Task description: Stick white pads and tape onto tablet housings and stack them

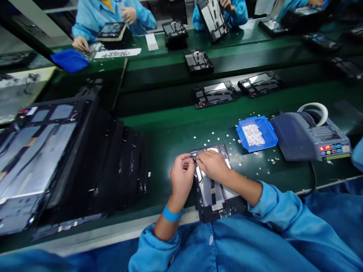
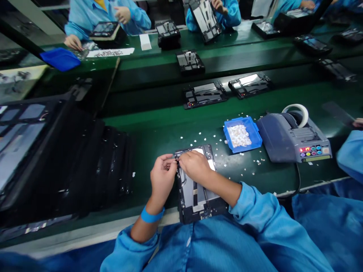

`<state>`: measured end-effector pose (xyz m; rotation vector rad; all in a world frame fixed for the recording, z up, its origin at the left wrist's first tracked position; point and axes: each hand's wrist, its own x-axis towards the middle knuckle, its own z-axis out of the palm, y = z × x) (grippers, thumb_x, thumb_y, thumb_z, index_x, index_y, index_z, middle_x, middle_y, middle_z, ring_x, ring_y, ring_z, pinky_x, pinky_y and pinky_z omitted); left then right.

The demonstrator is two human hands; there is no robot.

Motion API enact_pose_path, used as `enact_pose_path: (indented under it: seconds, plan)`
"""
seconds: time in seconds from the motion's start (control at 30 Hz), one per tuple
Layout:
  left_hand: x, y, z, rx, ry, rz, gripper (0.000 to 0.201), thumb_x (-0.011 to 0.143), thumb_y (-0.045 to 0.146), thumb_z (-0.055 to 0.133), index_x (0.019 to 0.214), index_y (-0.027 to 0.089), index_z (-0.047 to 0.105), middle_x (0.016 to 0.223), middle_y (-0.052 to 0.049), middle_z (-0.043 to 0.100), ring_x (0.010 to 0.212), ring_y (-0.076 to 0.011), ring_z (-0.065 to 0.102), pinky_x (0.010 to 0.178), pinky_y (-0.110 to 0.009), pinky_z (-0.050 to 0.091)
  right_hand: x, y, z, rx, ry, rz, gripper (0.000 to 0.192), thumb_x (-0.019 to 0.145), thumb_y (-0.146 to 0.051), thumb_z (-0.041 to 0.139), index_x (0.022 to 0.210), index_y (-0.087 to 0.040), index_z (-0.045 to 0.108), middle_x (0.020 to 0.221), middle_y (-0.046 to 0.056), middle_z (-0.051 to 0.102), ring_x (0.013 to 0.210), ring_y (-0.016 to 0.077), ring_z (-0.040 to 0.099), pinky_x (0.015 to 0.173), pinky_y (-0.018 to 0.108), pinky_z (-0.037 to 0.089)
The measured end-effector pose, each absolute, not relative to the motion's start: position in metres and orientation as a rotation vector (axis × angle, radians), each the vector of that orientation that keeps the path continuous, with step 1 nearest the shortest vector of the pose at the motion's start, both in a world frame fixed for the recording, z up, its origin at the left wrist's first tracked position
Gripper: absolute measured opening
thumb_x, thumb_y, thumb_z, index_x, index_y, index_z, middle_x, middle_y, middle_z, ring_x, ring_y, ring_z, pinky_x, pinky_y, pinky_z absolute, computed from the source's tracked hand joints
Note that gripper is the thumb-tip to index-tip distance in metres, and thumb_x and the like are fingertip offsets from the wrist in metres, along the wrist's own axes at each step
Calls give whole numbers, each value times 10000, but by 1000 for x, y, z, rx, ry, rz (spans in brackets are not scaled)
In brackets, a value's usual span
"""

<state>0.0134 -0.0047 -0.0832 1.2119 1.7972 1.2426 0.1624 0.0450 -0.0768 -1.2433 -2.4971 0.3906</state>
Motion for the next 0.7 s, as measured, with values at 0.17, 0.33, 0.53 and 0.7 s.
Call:
enact_pose_path:
  seconds: [0.17,0.33,0.53,0.7]
  plan:
    - [15,-6,-81,1257,1840,1228,257,876,246,631,1130,213,627,884,-24,774,786,-179,730,752,-309,569,164,44,-80,-1132,-2509,247,225,1031,-213,550,870,-168,700,865,71,727,834,211,621,819,333,412]
    - [15,-5,-84,1203,1786,1252,264,875,241,637,1136,213,609,862,-25,766,773,-191,729,740,-326,571,158,47,-81,-1142,-2503,162,255,1001,-169,522,785,-182,657,776,74,671,772,217,557,729,342,361]
    - [9,0,-80,1086,1660,1244,275,865,251,680,1126,245,595,869,-17,769,843,-227,744,761,-345,581,160,57,-72,-1165,-2444,297,163,907,-146,548,782,-205,634,783,52,656,768,208,539,744,325,367]
    - [8,0,-82,1019,1625,1260,323,854,259,665,1161,190,592,906,-70,780,859,-223,747,769,-338,573,255,67,-40,-1597,-2078,309,150,866,-187,534,755,-209,632,793,54,675,786,204,593,709,297,380]
